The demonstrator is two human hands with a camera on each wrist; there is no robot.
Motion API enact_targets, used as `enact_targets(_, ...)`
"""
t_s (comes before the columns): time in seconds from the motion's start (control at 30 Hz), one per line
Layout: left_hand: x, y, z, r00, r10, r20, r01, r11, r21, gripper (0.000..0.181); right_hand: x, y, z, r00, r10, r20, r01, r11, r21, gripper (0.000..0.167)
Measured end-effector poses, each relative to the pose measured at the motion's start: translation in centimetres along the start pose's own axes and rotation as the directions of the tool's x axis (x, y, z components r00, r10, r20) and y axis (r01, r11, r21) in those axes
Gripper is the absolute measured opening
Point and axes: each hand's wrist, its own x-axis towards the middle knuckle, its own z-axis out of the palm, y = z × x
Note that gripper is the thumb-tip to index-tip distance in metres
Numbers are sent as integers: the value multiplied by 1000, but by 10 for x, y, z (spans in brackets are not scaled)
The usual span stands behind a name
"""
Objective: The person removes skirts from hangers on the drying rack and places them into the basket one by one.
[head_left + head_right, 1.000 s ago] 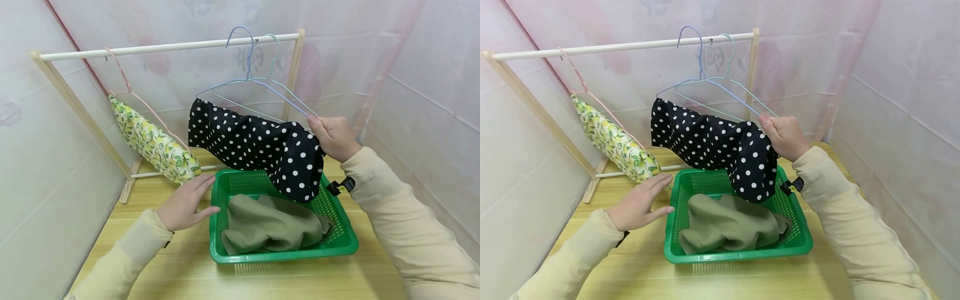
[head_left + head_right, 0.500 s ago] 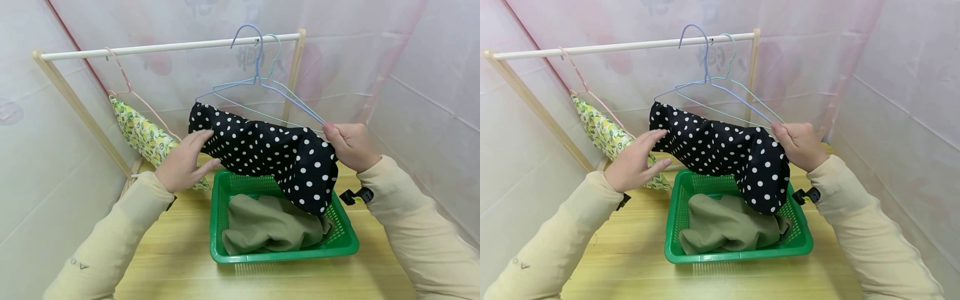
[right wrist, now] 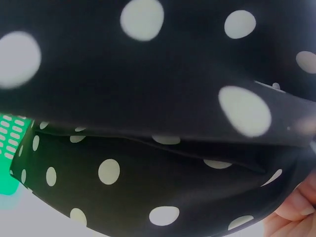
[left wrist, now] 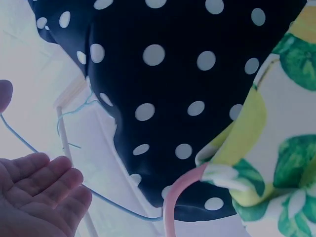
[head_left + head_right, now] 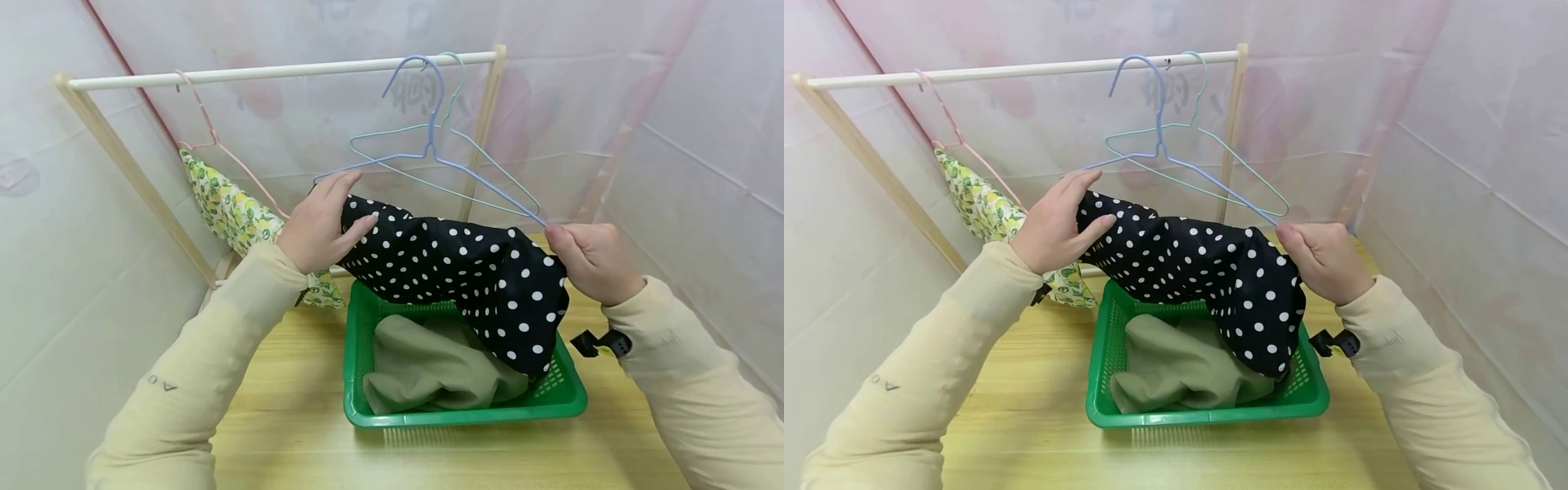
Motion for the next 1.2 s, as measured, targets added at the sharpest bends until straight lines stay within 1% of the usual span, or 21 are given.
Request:
enact_targets(0.1, 4, -2, 2, 1000, -9, -16, 9, 1000, -7, 63, -4, 0, 0, 1000, 8, -1, -8, 1000, 19, 50)
enact_targets(0.27, 11, -5, 3, 996, -5, -84, 4, 1000, -12, 57, -8, 0, -2, 1000, 24, -3, -24, 999, 43, 50)
enact_targets(0.37, 16, -7, 2, 995, -11, -97, 11, 1000, -6, 55, -9, -1, -4, 1000, 29, -5, -29, 999, 45, 49)
enact_targets(0.47, 18, -9, 1, 997, -30, -73, 30, 1000, 3, 52, -11, -2, -4, 1000, 29, -7, -29, 998, 47, 49)
enact_targets(0.57, 19, -11, 1, 998, -62, -28, 62, 998, 4, 51, -12, -3, -5, 1000, 29, -12, -28, 998, 62, 50)
enact_targets(0.7, 20, -17, 0, 995, -96, 23, 97, 995, -7, 49, -13, -5, -6, 999, 28, -25, -26, 996, 84, 50)
enact_targets(0.83, 24, -25, 2, 989, -129, 65, 131, 991, -22, 39, -14, -5, -7, 999, 29, -22, -27, 996, 84, 50)
enact_targets(0.93, 25, -28, 3, 984, -152, 95, 153, 988, -11, 30, -15, -3, -8, 1000, 30, -1, -30, 997, 67, 48)
enact_targets(1.03, 23, -28, 3, 984, -149, 100, 149, 989, 11, 27, -15, -2, -9, 999, 29, 18, -30, 998, 61, 47)
enact_targets(1.2, 22, -27, 2, 992, -112, 65, 110, 993, 39, 27, -14, 0, -12, 998, 41, 38, -45, 994, 98, 47)
